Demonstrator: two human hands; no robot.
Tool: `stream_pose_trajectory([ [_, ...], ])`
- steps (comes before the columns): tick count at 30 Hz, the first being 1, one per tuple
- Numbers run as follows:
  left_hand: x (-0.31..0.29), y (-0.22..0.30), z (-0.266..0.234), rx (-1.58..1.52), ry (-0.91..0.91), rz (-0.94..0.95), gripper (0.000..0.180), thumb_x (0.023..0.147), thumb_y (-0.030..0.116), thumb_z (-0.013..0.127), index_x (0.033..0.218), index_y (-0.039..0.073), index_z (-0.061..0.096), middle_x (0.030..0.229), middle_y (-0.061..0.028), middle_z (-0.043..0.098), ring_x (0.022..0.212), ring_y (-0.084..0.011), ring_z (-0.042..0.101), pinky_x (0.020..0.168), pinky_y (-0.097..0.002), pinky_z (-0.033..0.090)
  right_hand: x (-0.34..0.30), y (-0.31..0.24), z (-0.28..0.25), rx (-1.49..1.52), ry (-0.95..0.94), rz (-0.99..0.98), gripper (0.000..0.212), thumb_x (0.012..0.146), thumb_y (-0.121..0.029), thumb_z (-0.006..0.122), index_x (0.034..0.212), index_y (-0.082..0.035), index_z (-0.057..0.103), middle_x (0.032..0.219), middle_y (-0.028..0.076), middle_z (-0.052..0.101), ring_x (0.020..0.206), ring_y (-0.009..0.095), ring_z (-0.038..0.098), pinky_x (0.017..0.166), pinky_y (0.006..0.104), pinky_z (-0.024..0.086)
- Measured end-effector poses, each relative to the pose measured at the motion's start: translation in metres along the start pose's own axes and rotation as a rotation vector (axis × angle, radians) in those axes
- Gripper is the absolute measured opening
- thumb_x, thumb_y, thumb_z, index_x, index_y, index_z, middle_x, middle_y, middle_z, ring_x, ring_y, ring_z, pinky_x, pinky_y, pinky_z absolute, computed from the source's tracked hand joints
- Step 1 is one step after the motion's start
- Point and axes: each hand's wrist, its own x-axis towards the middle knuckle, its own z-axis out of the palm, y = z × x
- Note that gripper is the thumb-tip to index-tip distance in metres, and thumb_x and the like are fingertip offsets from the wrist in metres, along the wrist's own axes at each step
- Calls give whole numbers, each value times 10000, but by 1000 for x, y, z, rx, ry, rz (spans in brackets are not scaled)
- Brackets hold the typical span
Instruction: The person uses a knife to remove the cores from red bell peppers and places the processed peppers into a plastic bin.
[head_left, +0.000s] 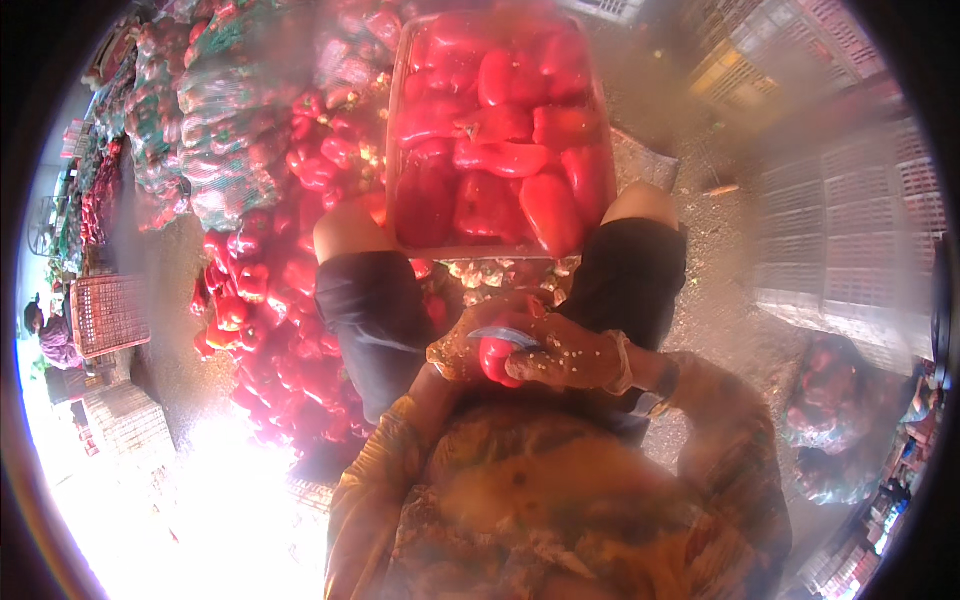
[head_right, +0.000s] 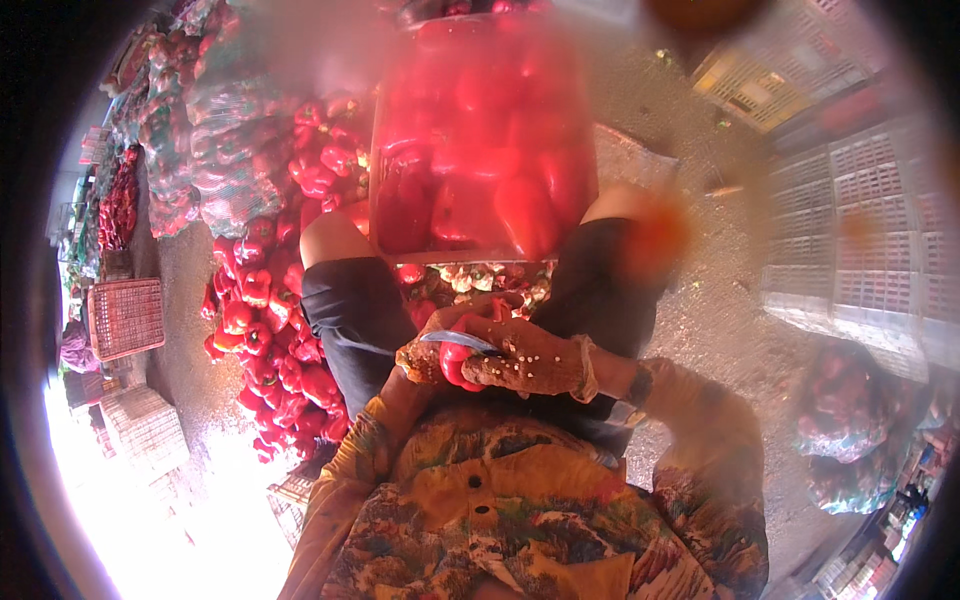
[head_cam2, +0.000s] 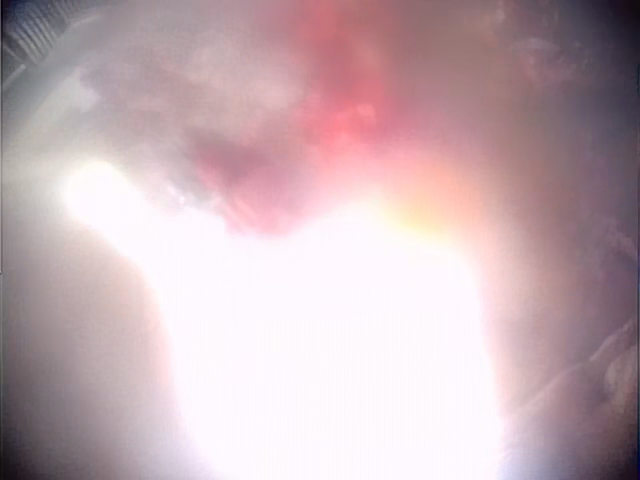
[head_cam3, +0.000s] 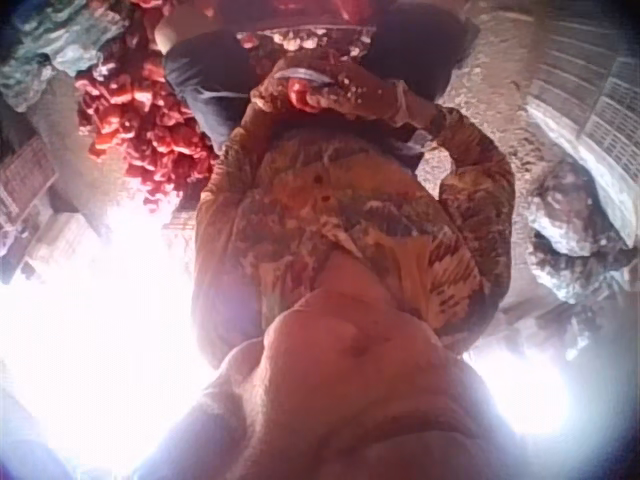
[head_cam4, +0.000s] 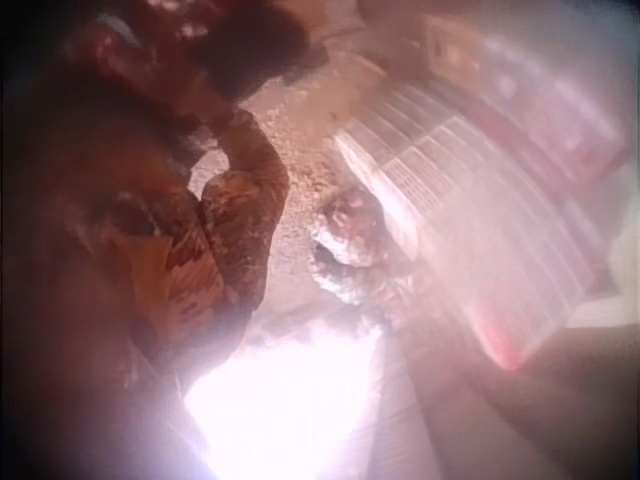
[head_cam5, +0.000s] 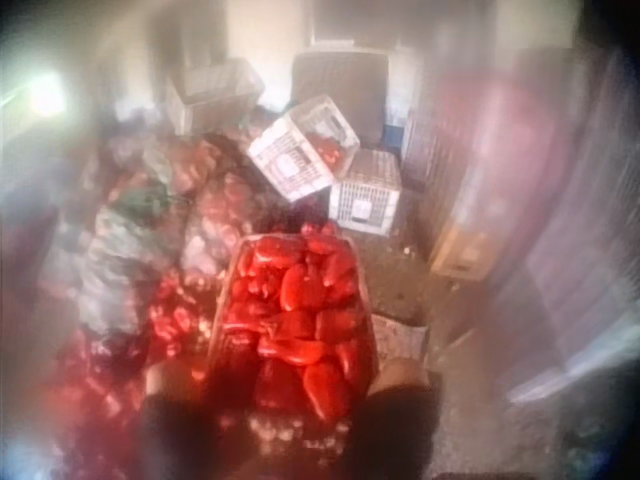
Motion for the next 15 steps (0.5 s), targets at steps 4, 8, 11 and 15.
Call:
stream_pose_trajectory([
  [4,-9,9,8,-182,-60,-223,436,987,84,610,1412,4,546,1203,-42,639,1128,-113,593,1025,-281,468,1,26,-1,-59,-135,-127,232,1009,-234,636,1194,-102,588,946,53,658,833,155,616,706,334,503],
  [8,-13,-8,10,-524,-189,-337,421,1032,50,535,1442,-29,487,1315,-72,594,1225,-145,567,1114,-304,418,0,48,11,298,-280,-101,198,1009,-199,642,1173,-97,594,1043,64,650,992,180,623,864,348,496],
  [11,-16,-20,17,-533,-19,-363,351,1037,142,552,1351,-16,548,1200,-67,637,1132,-157,607,1030,-308,474,3,22,1,114,-165,-322,235,1005,-204,646,1195,-86,576,1069,75,645,1013,179,622,889,382,497],
  [15,-5,-44,1,-378,235,-268,291,1023,243,575,1208,20,597,1004,-78,666,947,-181,647,872,-324,533,-5,2,-9,-91,-96,-153,322,950,-238,699,1222,-104,591,1063,104,630,983,278,643,864,402,524],
])
